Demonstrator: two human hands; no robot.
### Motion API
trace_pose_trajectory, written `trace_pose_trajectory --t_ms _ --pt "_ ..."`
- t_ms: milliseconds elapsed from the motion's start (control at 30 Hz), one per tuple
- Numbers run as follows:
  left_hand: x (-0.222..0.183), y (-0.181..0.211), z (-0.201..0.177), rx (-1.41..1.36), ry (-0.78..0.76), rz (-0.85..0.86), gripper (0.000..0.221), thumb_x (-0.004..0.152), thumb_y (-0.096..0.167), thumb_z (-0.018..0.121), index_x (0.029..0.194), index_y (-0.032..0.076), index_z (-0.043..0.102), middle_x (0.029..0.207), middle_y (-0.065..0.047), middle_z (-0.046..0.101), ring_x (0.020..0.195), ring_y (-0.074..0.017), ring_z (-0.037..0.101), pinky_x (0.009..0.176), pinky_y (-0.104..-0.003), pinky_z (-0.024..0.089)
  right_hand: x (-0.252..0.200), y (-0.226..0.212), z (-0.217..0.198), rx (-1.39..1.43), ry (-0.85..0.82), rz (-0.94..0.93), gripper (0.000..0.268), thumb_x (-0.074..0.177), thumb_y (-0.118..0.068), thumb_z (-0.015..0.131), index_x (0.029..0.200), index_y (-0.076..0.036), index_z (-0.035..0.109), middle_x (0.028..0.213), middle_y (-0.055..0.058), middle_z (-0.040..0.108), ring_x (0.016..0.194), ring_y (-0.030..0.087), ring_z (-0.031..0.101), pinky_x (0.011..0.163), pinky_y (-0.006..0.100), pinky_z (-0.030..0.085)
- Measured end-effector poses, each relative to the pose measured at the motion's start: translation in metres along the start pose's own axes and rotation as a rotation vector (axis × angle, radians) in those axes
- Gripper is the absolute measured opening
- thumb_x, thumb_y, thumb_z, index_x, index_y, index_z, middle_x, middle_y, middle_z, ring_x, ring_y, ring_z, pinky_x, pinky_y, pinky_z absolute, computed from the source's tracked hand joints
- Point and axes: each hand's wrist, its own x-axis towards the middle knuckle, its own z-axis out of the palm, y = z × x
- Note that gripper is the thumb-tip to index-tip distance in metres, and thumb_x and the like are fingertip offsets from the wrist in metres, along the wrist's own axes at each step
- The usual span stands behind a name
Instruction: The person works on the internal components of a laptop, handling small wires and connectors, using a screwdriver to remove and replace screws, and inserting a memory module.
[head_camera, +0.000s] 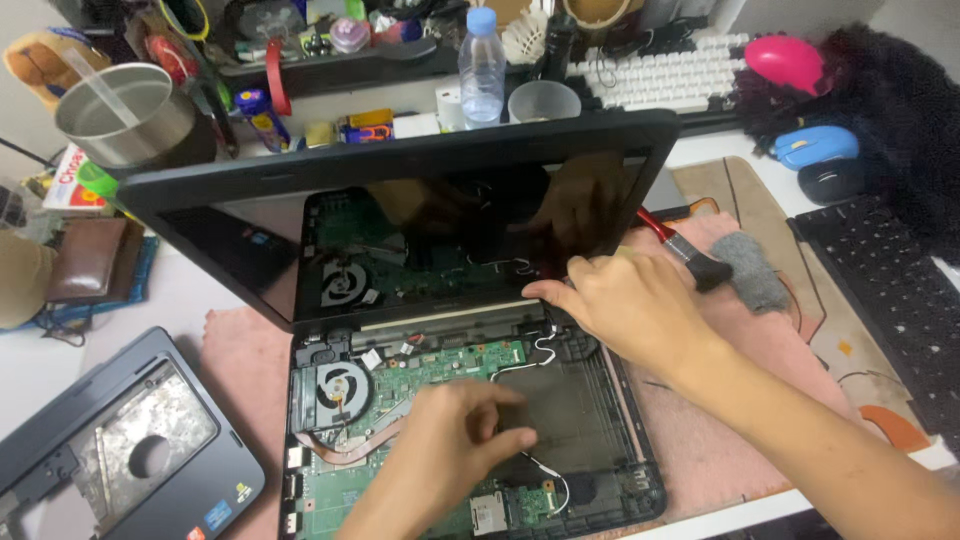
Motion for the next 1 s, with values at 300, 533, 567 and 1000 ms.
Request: trace_pose_trajectory --t_ms 300,533,567,1000 --pt "-0.025 -0.015 0.019 -0.095 -0.028 0.156 0.029 0.102 0.031 0.09 0.128 0.02 0.093 0.081 0.004 0.065 0.072 -0.0151 0.062 0.072 -0.034 0.054 -0.007 0.007 -0.004 0.159 -0.11 0.082 0.075 0.102 -0.084 0.075 0.081 -0.011 0.069 0.067 0.012 0.073 0.071 0.043 0.077 0.057 0.057 0.058" --pt "-0.035 -0.041 0.026 -0.145 0.1 0.227 0.034 0.103 0.043 0.082 0.125 0.021 0.097 0.088 0.004 0.077 0.067 -0.0138 0.074 0.062 -0.037 0.058 -0.048 0.062 -0.065 1.055 0.032 0.606 0.024 0.088 -0.013 0.097 0.101 -0.01 0.078 0.107 0.006 0.088 0.103 0.012 0.079 0.098 0.027 0.059" --pt "-0.038 -0.043 0.024 -0.131 0.174 0.237 0.034 0.102 0.046 0.082 0.12 0.023 0.098 0.086 0.006 0.079 0.063 -0.0114 0.073 0.06 -0.033 0.058 -0.058 0.075 -0.072 1.155 0.092 0.625 0.022 0.092 -0.009 0.09 0.102 -0.01 0.07 0.12 0.011 0.087 0.122 0.017 0.081 0.116 0.032 0.06" --pt "-0.04 -0.04 0.017 -0.137 0.292 0.124 0.03 0.094 0.042 0.087 0.115 0.027 0.103 0.079 0.007 0.091 0.064 -0.0102 0.073 0.06 -0.031 0.061 -0.117 0.095 0.028 0.662 -0.233 0.201 0.031 0.087 -0.009 0.088 0.116 -0.019 0.095 0.126 -0.002 0.094 0.121 0.02 0.084 0.112 0.037 0.059"
